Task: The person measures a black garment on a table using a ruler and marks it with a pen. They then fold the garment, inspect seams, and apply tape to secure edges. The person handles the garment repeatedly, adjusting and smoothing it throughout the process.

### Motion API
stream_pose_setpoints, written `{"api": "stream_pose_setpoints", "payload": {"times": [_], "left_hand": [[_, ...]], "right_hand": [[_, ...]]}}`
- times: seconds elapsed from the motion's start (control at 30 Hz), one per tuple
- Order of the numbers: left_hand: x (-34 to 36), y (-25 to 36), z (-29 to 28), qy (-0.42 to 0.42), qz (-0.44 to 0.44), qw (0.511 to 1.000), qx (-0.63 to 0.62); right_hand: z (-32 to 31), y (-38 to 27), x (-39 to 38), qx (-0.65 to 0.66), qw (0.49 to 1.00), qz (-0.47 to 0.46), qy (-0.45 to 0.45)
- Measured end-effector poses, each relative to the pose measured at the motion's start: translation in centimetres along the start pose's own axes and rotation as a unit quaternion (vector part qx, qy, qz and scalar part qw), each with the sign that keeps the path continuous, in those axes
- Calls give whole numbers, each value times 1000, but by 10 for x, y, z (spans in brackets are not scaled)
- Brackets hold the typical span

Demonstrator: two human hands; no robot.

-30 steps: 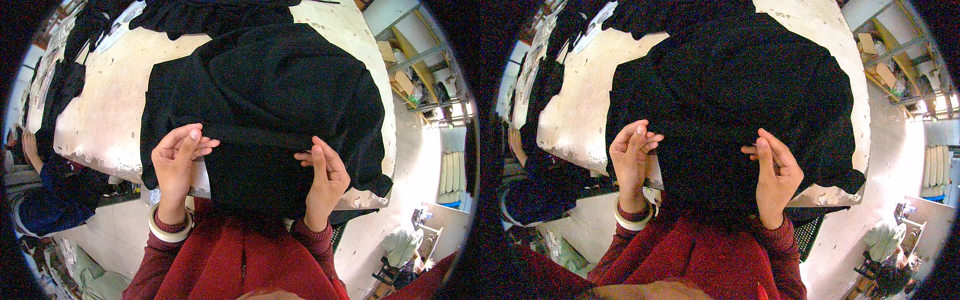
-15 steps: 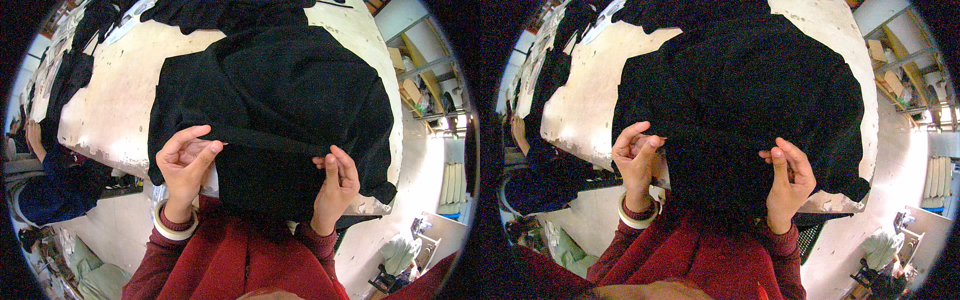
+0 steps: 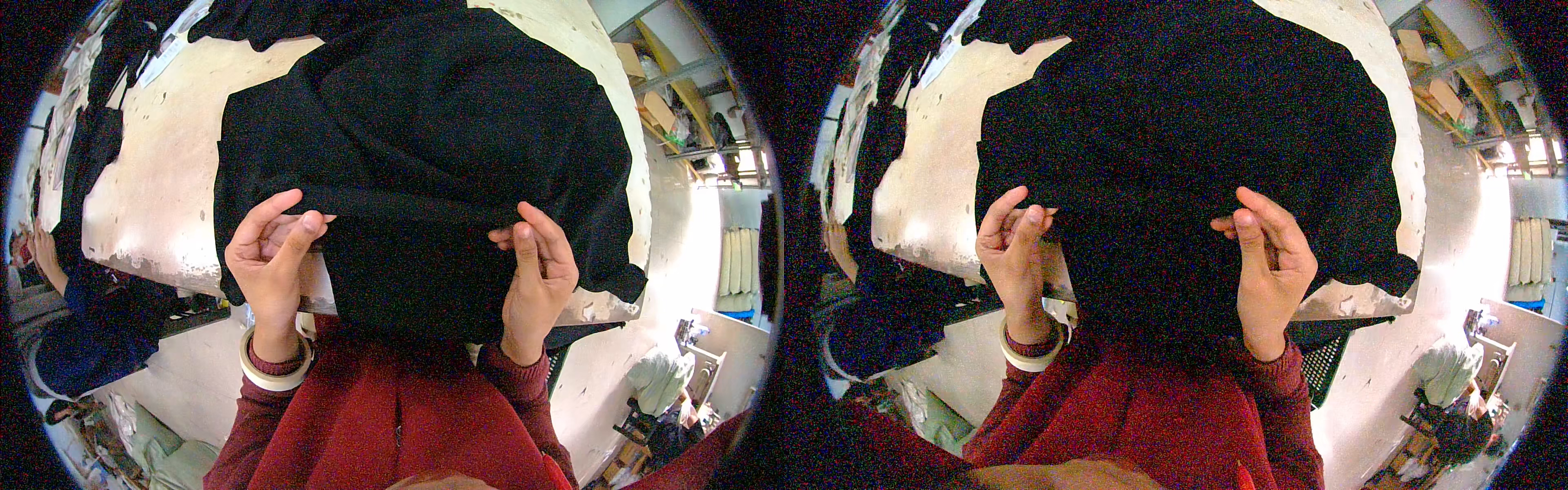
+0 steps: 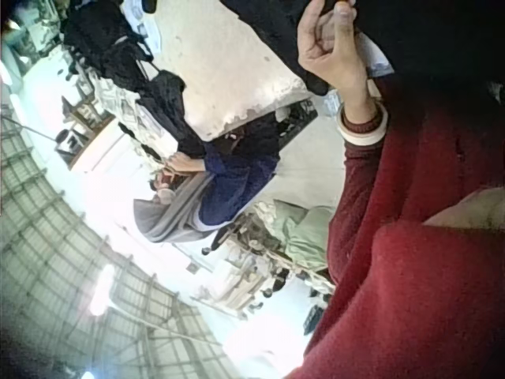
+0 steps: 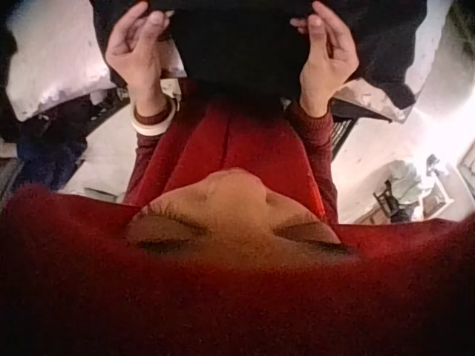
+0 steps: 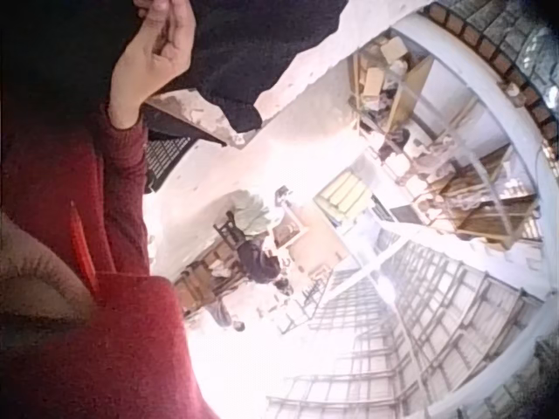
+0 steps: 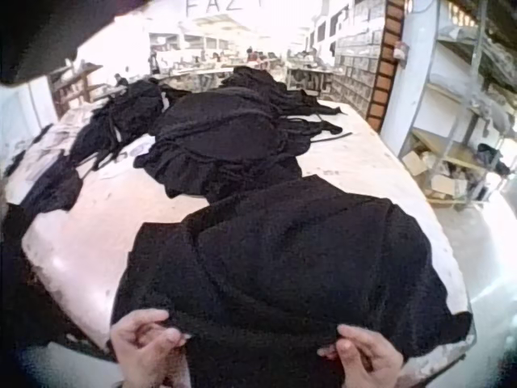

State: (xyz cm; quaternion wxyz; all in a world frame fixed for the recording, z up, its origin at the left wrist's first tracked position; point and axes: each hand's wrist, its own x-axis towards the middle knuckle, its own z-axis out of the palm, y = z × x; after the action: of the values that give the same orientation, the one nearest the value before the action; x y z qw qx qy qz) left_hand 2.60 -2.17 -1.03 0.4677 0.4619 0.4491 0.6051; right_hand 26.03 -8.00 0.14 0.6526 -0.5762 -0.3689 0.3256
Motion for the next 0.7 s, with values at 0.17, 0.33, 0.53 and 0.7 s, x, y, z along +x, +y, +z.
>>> {"api": "stream_pose_setpoints", "payload": {"times": [0.17,0.33,0.53,0.7], "left_hand": [[1,0,4,-3,2,999,-41],[1,3,7,31,-64,996,49],[3,2,15,36,-60,994,85],[-1,11,24,47,-96,984,143]], "right_hand": [[2,-4,1,-18,1000,11,7],[6,-7,0,-87,995,23,30],[10,-5,0,-108,993,25,42],[15,-1,-2,-120,991,-12,56]]}}
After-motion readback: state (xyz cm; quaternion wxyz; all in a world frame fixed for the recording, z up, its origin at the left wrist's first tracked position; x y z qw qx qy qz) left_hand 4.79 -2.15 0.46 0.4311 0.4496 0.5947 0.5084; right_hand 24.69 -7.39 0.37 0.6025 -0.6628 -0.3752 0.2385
